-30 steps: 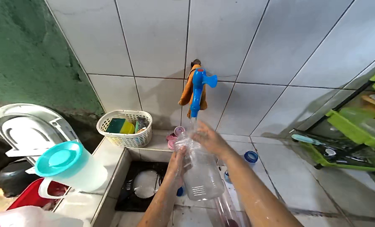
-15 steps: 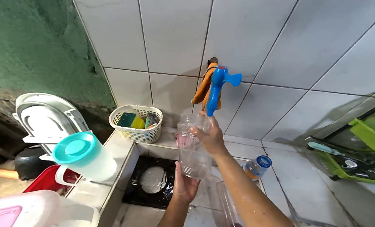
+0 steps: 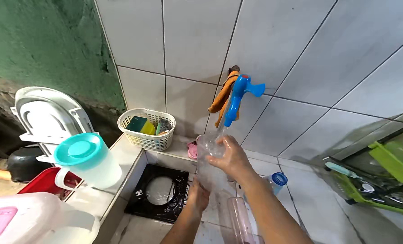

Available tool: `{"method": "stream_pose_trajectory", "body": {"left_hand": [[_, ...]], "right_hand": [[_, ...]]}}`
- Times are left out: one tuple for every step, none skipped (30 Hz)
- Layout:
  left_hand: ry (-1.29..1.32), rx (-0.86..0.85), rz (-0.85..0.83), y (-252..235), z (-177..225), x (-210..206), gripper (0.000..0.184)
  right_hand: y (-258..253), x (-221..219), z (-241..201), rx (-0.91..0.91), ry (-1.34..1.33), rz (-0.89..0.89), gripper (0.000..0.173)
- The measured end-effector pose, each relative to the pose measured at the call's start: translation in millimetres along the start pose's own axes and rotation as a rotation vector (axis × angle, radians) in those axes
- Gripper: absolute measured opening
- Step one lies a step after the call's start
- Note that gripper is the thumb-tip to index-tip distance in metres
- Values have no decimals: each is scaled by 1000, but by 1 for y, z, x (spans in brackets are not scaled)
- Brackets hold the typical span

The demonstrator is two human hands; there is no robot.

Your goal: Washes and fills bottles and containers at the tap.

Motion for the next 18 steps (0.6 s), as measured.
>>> {"method": "stream_pose_trajectory", "body": {"left_hand": [[-38,-13,-26,3,3,6,49],[-72,-11,-44,8,7,13,48],[-99,4,-32,12,12,23,50],[-125,17,0,18,19,33,51],[-157,19,26,26,27,42,51],[-196,8,29,37,35,51,51],[-245,-19,29,50,45,58,50],[-281,-44,31,63,55,64,49],[-300,-67,43,73,64,70,49],[-311,-85,54,81,73,76,49],[-314,-100,63,87,80,83,49],[-308,-109,78,92,85,89,49],[-301,-108,100,98,87,96,47],[-291,-100,123,104,86,102,45],[-280,-93,135,108,86,106,44],[-269,-91,134,111,86,108,45],[-265,-96,128,113,88,109,44],[-257,-105,124,114,90,110,43]], "right_hand": [[0,0,3,-26,25,46,59],[3,0,7,-27,47,90,56],[8,-2,9,0,55,113,54],[12,-5,8,60,30,117,53],[16,-10,9,136,-25,113,52],[18,-16,15,174,-87,104,52],[17,-21,25,144,-130,94,52],[16,-24,35,111,-124,119,50],[16,-25,39,94,-103,153,48],[17,-25,38,99,-100,177,47],[18,-24,35,125,-132,190,47],[19,-25,34,139,-189,176,48],[18,-26,36,121,-230,152,50],[16,-29,39,88,-235,137,51],[14,-30,39,79,-201,152,49],[13,-29,35,82,-148,176,47],[15,-27,28,114,-134,201,46],[18,-24,22,151,-163,210,46]]}}
Point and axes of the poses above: each hand's wrist, its own y-axis away from the middle knuckle, its own x-axis out of the back of the hand, z = x × y, the point moved 10 cm from there along -y, towards the middle knuckle, and after that the axes turned 9 degrees about -z, right-handed, at the moved point
